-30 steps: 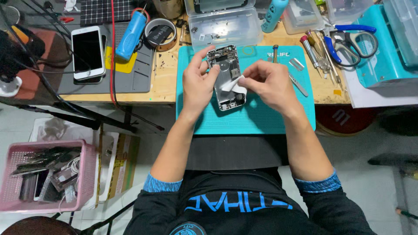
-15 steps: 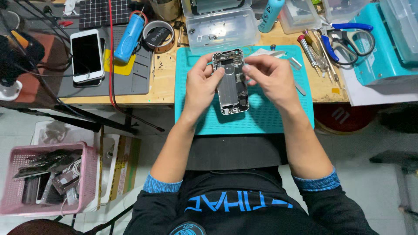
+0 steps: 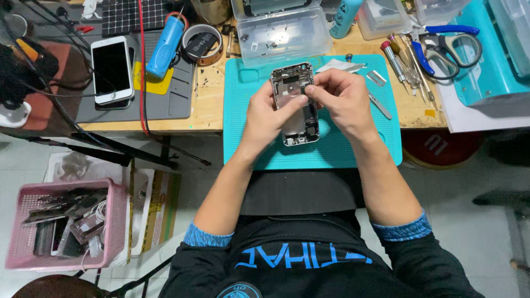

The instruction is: The person disassembles a smartphone at a repair workbench. They peel a white adhesive strip from the phone body, remove the internal metal plate, and use a screwdriver to unscrew and pry small internal components from the chassis, turning the phone over to work on different sides.

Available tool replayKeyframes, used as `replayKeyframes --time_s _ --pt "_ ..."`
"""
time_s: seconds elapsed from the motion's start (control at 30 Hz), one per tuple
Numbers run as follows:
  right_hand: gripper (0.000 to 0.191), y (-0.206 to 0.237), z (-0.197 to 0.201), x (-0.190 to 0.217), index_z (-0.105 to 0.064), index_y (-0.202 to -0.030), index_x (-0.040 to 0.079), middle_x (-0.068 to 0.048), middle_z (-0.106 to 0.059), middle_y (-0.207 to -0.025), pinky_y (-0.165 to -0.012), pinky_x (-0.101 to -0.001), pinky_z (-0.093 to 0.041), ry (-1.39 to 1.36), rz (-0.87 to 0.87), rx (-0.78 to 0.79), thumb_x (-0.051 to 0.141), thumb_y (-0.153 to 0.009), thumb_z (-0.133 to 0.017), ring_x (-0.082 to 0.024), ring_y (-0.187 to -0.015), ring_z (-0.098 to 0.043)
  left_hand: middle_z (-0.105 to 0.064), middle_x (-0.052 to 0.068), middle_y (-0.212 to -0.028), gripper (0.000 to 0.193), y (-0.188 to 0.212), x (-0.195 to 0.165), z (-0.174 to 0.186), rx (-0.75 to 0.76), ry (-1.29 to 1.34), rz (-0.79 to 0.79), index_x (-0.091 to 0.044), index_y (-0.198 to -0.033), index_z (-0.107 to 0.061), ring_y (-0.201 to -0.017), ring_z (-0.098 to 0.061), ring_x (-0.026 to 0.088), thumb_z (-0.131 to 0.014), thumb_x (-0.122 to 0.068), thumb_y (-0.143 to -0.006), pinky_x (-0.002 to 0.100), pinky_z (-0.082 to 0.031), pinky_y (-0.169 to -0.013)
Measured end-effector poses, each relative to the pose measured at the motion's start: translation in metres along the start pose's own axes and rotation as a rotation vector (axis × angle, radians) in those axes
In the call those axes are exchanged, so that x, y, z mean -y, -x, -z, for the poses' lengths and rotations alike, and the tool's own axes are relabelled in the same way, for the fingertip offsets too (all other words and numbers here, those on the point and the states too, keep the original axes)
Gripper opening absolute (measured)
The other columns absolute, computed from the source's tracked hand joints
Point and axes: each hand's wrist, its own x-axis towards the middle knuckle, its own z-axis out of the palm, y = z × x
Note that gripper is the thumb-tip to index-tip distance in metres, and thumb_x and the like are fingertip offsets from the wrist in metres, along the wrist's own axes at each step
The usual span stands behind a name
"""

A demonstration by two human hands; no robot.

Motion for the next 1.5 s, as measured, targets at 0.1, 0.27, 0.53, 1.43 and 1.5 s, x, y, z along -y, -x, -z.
replayKeyframes --time_s 0.1,0.27,0.53,1.43,1.5 --pt "0.011 0.001 -0.001 0.001 -0.072 -0.109 -0.003 -0.003 -0.071 -0.091 -0.071 -0.0218 -0.052 -0.04 0.023 0.009 0.005 -0.102 -0.072 -0.007 -0.079 -0.064 -0.077 0.006 -0.103 0.027 0.005 -0.006 -0.005 0.023 -0.03 0.008 0.001 -0.116 -0.071 -0.091 -0.071 0.01 -0.079 -0.008 -0.092 0.027 -0.059 -0.081" --pt "0.021 0.007 0.004 0.009 -0.073 -0.115 -0.002 -0.006 -0.075 -0.099 -0.074 -0.0231 -0.058 -0.175 -0.218 0.019 0.009 -0.099 -0.067 -0.009 -0.084 -0.07 -0.078 0.005 -0.097 0.018 0.005 -0.019 -0.004 -0.147 0.158 0.085 -0.002 -0.106 -0.073 -0.084 -0.073 0.01 -0.076 -0.009 -0.09 0.027 -0.061 -0.076" --pt "0.024 0.02 -0.007 0.012 -0.071 -0.115 -0.006 -0.009 -0.075 -0.103 -0.081 -0.03 -0.063 -0.36 -0.268 0.115 0.006 -0.095 -0.067 -0.014 -0.09 -0.073 -0.076 0.004 -0.096 0.015 0.009 -0.025 -0.004 -0.319 0.104 -0.044 0.0 -0.104 -0.074 -0.082 -0.069 0.009 -0.078 -0.008 -0.092 0.026 -0.058 -0.075" --pt "0.006 0.019 -0.023 -0.011 -0.07 -0.098 0.001 -0.003 -0.07 -0.085 -0.065 -0.0235 -0.055 -0.324 -0.215 -0.045 0.002 -0.093 -0.072 -0.009 -0.075 -0.066 -0.076 0.004 -0.098 0.022 0.017 -0.024 -0.015 -0.375 -0.032 -0.128 0.0 -0.106 -0.069 -0.087 -0.071 0.008 -0.08 -0.014 -0.092 0.026 -0.059 -0.078" --pt "0.006 0.019 -0.024 -0.012 -0.07 -0.098 0.001 -0.003 -0.07 -0.085 -0.067 -0.0227 -0.054 -0.318 -0.178 -0.061 0.001 -0.092 -0.073 -0.009 -0.075 -0.066 -0.076 0.004 -0.097 0.022 0.018 -0.025 -0.014 -0.373 -0.095 -0.12 0.0 -0.106 -0.07 -0.086 -0.07 0.008 -0.08 -0.015 -0.092 0.026 -0.058 -0.078"
